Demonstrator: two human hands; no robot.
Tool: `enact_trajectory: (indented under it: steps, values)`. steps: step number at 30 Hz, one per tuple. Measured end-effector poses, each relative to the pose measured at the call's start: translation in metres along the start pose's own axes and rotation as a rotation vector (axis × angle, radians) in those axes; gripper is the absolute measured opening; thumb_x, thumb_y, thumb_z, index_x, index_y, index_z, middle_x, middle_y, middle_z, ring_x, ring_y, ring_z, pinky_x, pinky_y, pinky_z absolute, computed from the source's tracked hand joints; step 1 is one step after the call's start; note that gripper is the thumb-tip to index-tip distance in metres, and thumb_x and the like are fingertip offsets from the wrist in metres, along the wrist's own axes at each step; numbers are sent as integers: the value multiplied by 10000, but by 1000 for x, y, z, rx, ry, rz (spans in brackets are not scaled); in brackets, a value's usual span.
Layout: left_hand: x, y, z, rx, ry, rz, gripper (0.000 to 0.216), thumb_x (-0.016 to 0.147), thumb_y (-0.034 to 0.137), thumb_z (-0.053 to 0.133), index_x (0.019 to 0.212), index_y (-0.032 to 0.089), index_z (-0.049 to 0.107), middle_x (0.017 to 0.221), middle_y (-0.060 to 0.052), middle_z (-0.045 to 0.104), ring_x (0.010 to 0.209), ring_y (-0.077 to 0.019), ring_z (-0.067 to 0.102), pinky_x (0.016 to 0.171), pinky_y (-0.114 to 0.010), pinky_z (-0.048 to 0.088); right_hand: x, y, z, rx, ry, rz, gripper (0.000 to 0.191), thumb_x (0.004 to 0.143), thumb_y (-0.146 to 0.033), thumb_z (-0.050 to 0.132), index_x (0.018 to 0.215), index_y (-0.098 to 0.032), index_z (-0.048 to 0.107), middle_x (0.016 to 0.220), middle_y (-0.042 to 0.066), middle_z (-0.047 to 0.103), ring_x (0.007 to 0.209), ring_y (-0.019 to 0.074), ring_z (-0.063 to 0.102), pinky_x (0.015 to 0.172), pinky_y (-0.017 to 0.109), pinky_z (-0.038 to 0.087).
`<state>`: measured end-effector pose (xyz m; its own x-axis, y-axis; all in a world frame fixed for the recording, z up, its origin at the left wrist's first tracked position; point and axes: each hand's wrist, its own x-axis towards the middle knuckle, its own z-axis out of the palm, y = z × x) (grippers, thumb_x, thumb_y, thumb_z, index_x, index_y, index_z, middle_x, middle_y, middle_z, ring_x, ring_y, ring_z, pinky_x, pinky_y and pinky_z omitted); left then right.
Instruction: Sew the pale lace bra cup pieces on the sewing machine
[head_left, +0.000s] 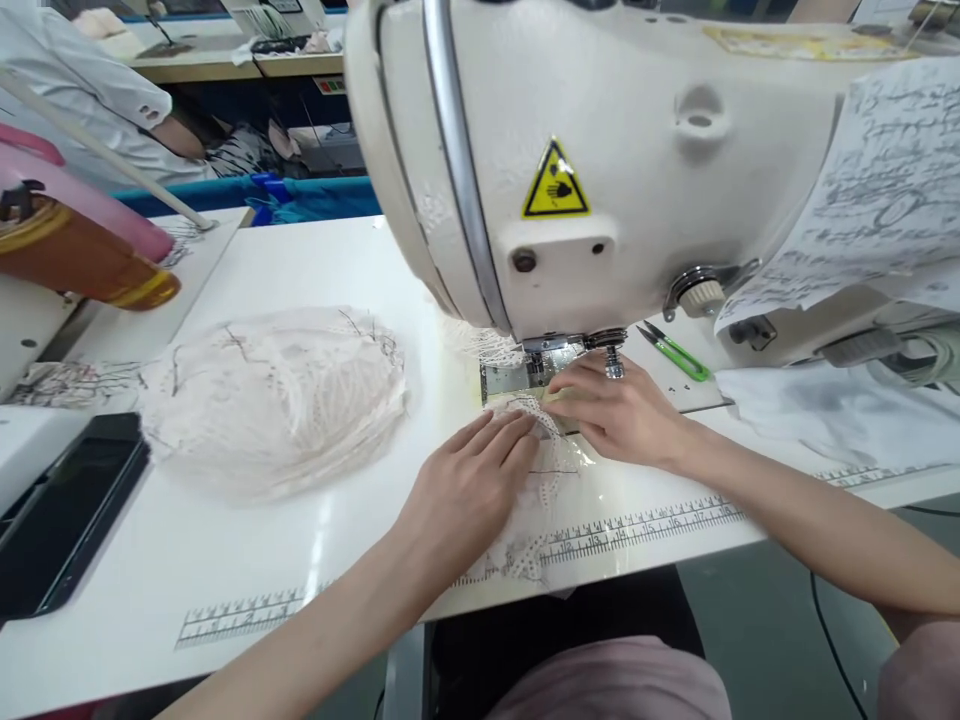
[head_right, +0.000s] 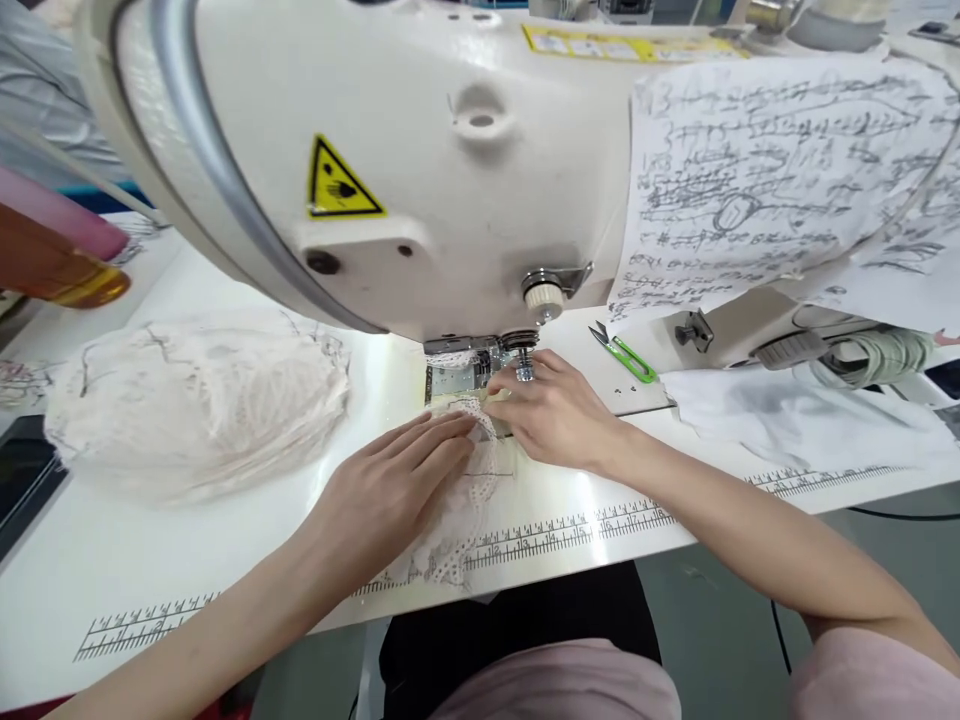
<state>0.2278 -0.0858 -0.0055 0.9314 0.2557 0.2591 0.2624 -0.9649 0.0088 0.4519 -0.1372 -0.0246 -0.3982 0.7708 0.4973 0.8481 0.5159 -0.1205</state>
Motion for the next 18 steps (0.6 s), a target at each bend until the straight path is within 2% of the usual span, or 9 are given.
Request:
enact_trajectory:
  steps: [2,4,7,12,18]
  values:
    - [2,0,2,42,27,-50,290,936,97,407,1094,100,651,1169,-145,694,1099,-261,663,891,-391,595,1,-2,1,-23,23,-23,320,796,-27,447,862,-196,709,1008,12,728,817,170,636,805,359,484]
    - [1,1,5,81,45,-74,304,939,128,434,1176,83,620,1186,-162,683,1105,-281,655,853,-394,609,1,-4,2,-17,63,-34,323,809,-17,440,872,-192,703,987,4,738,824,159,643,820,348,487]
    - [1,-2,11,77,44,-43,350,944,144,444,1264,95,576,1261,-157,650,1176,-293,614,922,-420,585,1,-5,4,22,73,-55,324,836,-18,455,956,-189,702,1009,1,747,924,162,657,859,356,486]
    - [8,-17,16,-19,-14,-49,372,960,169,411,1300,122,553,1343,-141,602,1260,-284,555,981,-444,559,0,-4,6,-73,20,-51,299,845,-7,477,877,-192,709,991,-5,750,925,164,670,905,373,470]
    - [20,-32,29,8,-4,-45,416,971,176,396,1357,85,521,1387,-149,565,1324,-292,498,1050,-452,507,3,-3,5,-241,-4,15,313,888,-31,439,948,-200,697,1091,-11,744,922,170,664,803,354,469]
